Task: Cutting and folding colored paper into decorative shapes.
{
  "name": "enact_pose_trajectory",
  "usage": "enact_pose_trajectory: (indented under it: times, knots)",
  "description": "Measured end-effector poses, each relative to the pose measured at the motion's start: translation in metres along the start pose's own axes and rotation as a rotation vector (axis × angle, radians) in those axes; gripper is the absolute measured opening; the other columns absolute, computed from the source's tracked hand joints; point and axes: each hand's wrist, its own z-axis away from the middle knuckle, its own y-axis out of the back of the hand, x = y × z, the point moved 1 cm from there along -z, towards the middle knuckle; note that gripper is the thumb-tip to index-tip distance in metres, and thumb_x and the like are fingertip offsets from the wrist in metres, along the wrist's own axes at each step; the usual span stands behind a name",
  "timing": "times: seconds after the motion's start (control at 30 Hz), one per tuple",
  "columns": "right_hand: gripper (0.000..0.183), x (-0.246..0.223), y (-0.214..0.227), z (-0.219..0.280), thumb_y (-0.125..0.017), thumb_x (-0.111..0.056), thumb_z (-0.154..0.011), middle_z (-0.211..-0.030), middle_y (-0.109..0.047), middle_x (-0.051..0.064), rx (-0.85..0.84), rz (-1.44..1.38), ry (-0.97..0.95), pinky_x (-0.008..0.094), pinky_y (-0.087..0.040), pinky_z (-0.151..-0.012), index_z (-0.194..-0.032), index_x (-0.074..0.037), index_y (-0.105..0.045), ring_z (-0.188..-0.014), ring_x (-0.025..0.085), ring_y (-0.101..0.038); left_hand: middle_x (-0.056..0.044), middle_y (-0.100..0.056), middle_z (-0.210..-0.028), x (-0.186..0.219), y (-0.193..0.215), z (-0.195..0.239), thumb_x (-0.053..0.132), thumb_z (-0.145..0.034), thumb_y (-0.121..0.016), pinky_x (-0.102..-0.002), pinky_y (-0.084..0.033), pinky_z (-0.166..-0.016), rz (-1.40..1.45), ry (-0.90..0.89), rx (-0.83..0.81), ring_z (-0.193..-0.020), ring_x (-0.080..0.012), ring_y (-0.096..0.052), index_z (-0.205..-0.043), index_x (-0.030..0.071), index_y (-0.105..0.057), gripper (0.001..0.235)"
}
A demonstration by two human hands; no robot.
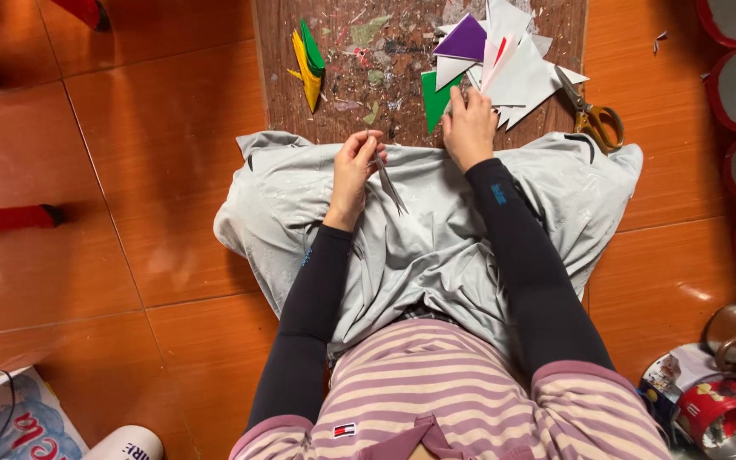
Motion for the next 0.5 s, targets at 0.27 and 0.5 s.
enact_pose_trajectory:
  times: [0.27, 0.5]
  knots:
    - [0.019, -0.093, 0.073, 0.058, -0.071, -0.020, -0.099, -0.093, -0.076, 0.007, -0.335, -0.870, -0.265, 0.028, -0.057, -0.070, -0.106, -0.003, -0.069, -0.084, 0.013, -0.072, -0.005, -0.070, -0.110, 0.016, -0.018, 0.025, 0.017, -0.105, -0.063, -0.029, -0.057, -0.091, -0.014, -0.133, -0.168, -0.099, -0.0118, -0.068, -0.125, 0.001, -0.067, 0.026]
    - [0.017, -0.094, 0.072, 0.086, -0.069, -0.017, -0.101, -0.090, -0.071, 0.004, -0.299, -0.979, -0.312, 0.027, -0.056, -0.072, -0.105, -0.002, -0.065, -0.083, 0.011, -0.068, -0.003, -0.071, -0.107, 0.009, -0.017, 0.059, 0.017, -0.105, -0.065, -0.028, -0.056, -0.090, -0.037, -0.122, -0.205, -0.097, -0.0110, -0.067, -0.128, 0.002, -0.067, 0.028]
